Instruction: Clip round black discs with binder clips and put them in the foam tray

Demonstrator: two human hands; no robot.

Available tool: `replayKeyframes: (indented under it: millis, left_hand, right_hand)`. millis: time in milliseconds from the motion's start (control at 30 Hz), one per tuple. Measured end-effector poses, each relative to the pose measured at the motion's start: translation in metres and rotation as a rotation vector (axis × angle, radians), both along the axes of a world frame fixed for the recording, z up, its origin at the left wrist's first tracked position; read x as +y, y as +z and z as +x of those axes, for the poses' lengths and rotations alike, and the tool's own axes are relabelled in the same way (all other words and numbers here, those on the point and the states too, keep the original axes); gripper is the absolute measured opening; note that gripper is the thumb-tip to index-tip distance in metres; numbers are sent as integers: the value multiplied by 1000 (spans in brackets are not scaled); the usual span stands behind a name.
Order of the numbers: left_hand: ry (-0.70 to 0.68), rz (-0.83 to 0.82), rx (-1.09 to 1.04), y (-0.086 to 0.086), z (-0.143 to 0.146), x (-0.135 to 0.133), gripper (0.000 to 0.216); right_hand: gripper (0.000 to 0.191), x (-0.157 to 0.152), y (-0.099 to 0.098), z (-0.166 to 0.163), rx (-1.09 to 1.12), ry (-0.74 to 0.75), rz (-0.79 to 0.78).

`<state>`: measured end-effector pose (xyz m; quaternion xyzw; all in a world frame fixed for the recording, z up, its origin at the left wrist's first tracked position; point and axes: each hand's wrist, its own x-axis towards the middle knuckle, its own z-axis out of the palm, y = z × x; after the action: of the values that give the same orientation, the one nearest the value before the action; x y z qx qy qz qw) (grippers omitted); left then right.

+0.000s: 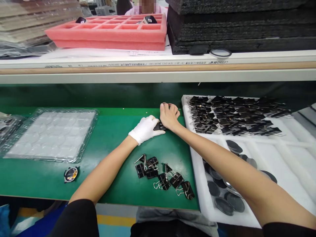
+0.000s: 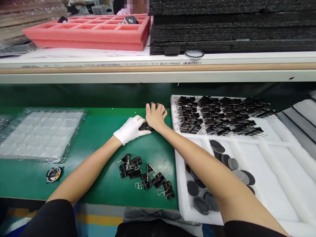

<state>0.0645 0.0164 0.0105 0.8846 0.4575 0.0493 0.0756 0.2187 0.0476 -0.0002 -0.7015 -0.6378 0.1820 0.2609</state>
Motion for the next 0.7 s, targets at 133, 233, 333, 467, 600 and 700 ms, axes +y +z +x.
replayKeyframes:
  millis: [133,233,333,467,600,700]
  left_hand:
    - [-10,31,-5,1,1,-1,53]
    - [69,51,11,4,0,-8,56]
    - [190,150,8,5,-6,-16,70]
    - [-90,204,16,5,-14,-19,59]
    - [-143,217,27,3,-14,-16,50]
    - [-17,270,9,1,-15,-15,66]
  right_hand:
    - [60,0,7,-4,48,-11,-29]
    - [55,-2,18,2,126,-38,16]
    - [44,-21,38,19,164,72,161]
    - [23,-78,71,45,61,601,-13]
    - [39,-142,84,50,-118,883,-386]
    - [34,-162,74,45,-128,815,-449]
